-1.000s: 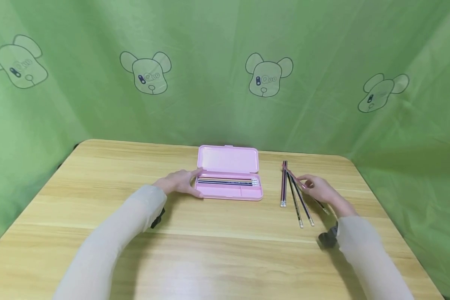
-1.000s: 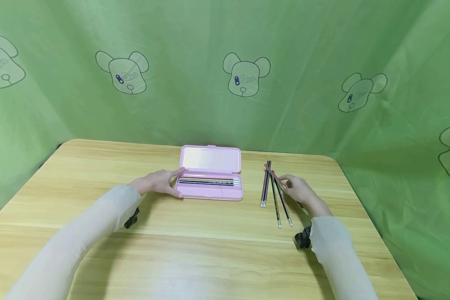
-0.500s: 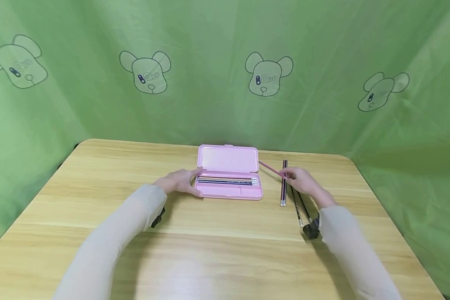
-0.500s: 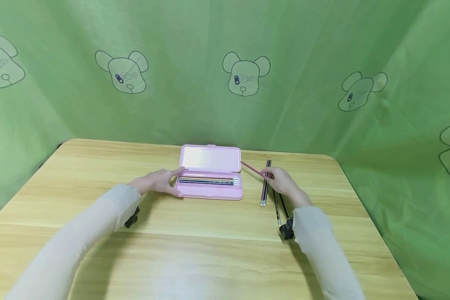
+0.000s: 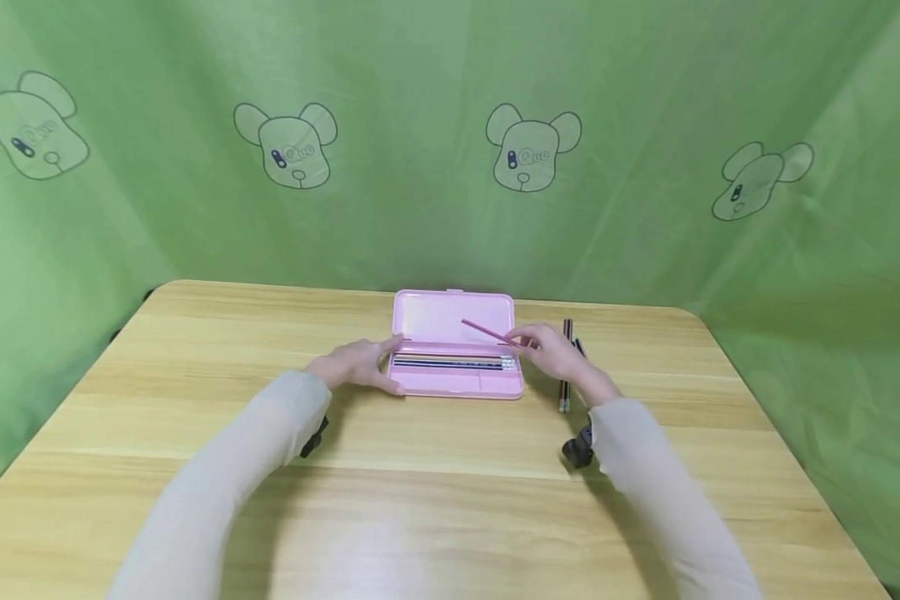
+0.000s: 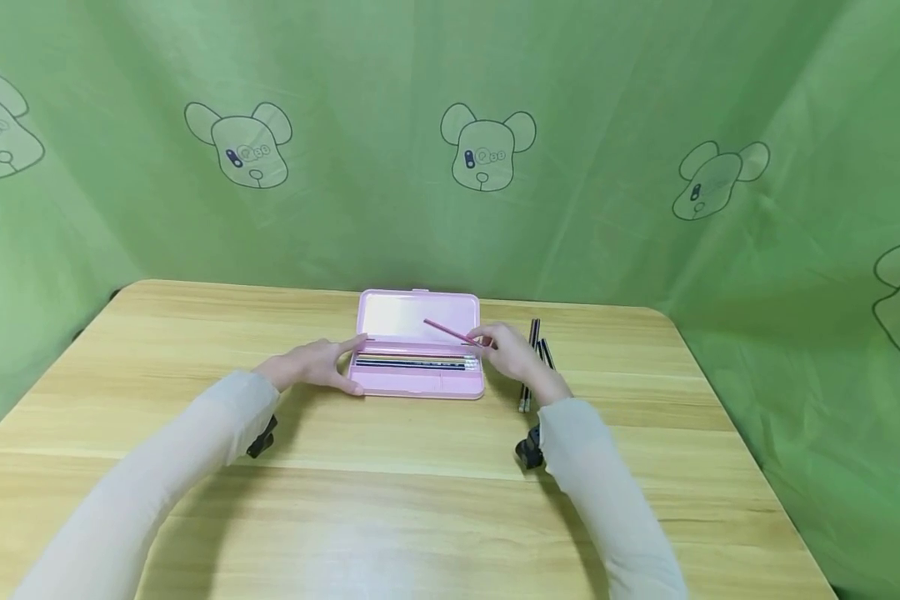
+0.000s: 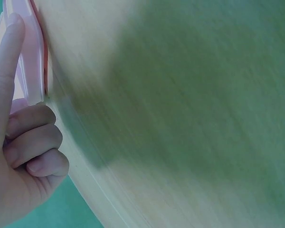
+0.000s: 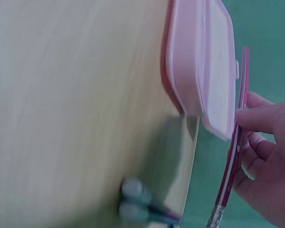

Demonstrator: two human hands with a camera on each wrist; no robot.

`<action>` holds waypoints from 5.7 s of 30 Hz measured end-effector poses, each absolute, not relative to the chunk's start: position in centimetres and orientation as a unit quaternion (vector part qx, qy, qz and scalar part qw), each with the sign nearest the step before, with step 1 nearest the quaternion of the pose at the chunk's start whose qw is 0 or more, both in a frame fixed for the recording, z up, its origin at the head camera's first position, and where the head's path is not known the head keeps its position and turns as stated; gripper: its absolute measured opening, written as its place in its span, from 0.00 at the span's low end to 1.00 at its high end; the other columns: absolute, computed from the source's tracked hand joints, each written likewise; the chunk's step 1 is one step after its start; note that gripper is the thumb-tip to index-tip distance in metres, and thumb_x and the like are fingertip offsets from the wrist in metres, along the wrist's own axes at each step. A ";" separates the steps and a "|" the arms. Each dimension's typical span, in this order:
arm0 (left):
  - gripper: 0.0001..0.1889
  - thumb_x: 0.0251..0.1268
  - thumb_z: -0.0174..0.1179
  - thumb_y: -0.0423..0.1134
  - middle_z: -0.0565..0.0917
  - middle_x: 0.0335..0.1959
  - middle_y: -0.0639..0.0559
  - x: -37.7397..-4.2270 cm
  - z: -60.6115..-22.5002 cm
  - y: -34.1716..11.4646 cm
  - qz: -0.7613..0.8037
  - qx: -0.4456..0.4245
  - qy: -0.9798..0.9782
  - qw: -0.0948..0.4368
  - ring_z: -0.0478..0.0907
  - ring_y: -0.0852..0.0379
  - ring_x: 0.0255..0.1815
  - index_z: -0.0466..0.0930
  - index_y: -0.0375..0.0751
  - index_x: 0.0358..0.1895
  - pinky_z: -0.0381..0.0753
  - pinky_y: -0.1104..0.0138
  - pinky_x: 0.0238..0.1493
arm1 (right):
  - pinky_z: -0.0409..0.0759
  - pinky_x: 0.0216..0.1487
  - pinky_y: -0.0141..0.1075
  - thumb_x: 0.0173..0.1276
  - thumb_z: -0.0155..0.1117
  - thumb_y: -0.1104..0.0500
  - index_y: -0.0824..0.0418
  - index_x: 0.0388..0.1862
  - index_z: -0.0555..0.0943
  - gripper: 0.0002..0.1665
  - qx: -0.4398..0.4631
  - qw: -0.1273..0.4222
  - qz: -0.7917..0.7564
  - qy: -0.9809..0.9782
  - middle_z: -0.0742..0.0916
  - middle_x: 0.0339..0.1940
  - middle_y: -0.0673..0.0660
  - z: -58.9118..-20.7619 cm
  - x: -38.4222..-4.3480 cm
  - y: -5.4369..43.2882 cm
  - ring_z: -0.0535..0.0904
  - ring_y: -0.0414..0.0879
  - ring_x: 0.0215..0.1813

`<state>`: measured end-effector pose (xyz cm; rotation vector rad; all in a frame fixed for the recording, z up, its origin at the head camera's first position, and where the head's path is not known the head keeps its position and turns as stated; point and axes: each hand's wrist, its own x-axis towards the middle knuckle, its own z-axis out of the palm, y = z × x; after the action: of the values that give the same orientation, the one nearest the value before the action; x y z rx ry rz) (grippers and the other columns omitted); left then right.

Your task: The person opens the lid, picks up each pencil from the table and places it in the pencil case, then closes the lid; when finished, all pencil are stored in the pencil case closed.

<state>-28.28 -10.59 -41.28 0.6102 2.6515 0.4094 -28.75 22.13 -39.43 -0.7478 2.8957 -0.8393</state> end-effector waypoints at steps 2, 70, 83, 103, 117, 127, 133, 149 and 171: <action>0.56 0.42 0.64 0.66 0.66 0.62 0.30 -28.3 -41.4 -10.6 0.147 0.218 0.945 0.195 0.67 0.39 0.61 0.44 0.50 0.73 0.69 0.52 0.58 | 0.76 0.41 0.45 0.60 0.58 0.71 0.67 0.48 0.79 0.16 -0.247 0.027 -0.268 0.931 0.82 0.33 0.62 -39.6 -28.8 21.3 0.77 0.51 0.36; 0.56 0.43 0.64 0.65 0.65 0.62 0.30 -28.2 -41.2 -10.5 0.145 0.216 0.945 0.197 0.65 0.39 0.62 0.43 0.49 0.73 0.67 0.52 0.59 | 0.77 0.41 0.44 0.60 0.59 0.68 0.64 0.46 0.80 0.14 -0.283 0.012 -0.228 0.932 0.81 0.37 0.58 -39.8 -29.2 22.6 0.77 0.50 0.39; 0.57 0.41 0.64 0.67 0.66 0.61 0.30 -28.4 -41.4 -10.6 0.148 0.215 0.945 0.197 0.67 0.39 0.61 0.44 0.49 0.73 0.69 0.53 0.58 | 0.76 0.41 0.44 0.59 0.57 0.71 0.68 0.48 0.79 0.16 -0.266 0.015 -0.254 0.930 0.81 0.36 0.62 -40.1 -28.0 25.6 0.75 0.51 0.37; 0.56 0.42 0.64 0.65 0.67 0.61 0.30 -28.0 -40.9 -10.4 0.139 0.215 0.947 0.193 0.68 0.40 0.60 0.43 0.49 0.73 0.71 0.54 0.56 | 0.74 0.38 0.36 0.59 0.59 0.71 0.74 0.52 0.74 0.20 -0.215 0.031 -0.276 0.936 0.79 0.31 0.58 -40.3 -26.5 30.8 0.73 0.48 0.35; 0.56 0.42 0.64 0.65 0.67 0.61 0.29 -28.2 -41.0 -10.5 0.143 0.217 0.946 0.194 0.68 0.39 0.60 0.43 0.49 0.73 0.70 0.53 0.56 | 0.79 0.39 0.38 0.55 0.63 0.69 0.78 0.55 0.69 0.28 -0.189 0.068 -0.277 0.940 0.80 0.31 0.60 -40.4 -25.8 33.1 0.78 0.51 0.36; 0.56 0.43 0.64 0.65 0.66 0.62 0.30 -28.2 -41.0 -10.6 0.144 0.219 0.944 0.199 0.67 0.39 0.61 0.43 0.49 0.73 0.70 0.52 0.57 | 0.77 0.44 0.47 0.55 0.64 0.66 0.79 0.59 0.63 0.35 -0.147 0.127 -0.265 0.944 0.79 0.34 0.63 -40.3 -25.1 33.2 0.76 0.53 0.39; 0.56 0.43 0.64 0.65 0.66 0.61 0.30 -28.2 -41.0 -10.5 0.143 0.219 0.944 0.199 0.67 0.39 0.60 0.43 0.48 0.73 0.69 0.52 0.57 | 0.77 0.42 0.46 0.55 0.65 0.65 0.79 0.59 0.63 0.36 -0.142 0.133 -0.242 0.950 0.80 0.31 0.60 -40.3 -25.1 32.9 0.75 0.49 0.35; 0.55 0.43 0.64 0.65 0.66 0.62 0.31 -28.1 -40.9 -10.5 0.142 0.217 0.945 0.198 0.66 0.39 0.61 0.44 0.49 0.73 0.69 0.51 0.57 | 0.79 0.36 0.42 0.57 0.59 0.70 0.78 0.59 0.62 0.32 -0.076 0.152 -0.255 0.952 0.79 0.34 0.67 -40.3 -25.2 32.4 0.77 0.51 0.32; 0.57 0.39 0.63 0.69 0.67 0.61 0.30 -28.2 -41.0 -10.6 0.148 0.217 0.944 0.202 0.68 0.40 0.60 0.44 0.50 0.73 0.70 0.53 0.57 | 0.77 0.31 0.36 0.59 0.54 0.72 0.73 0.57 0.70 0.24 -0.141 0.068 -0.274 0.949 0.80 0.32 0.65 -39.4 -26.1 31.0 0.76 0.53 0.34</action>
<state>-28.20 -10.64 -41.03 0.6053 2.6351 0.4137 -26.12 31.01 -39.40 -0.4255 2.8589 -0.8251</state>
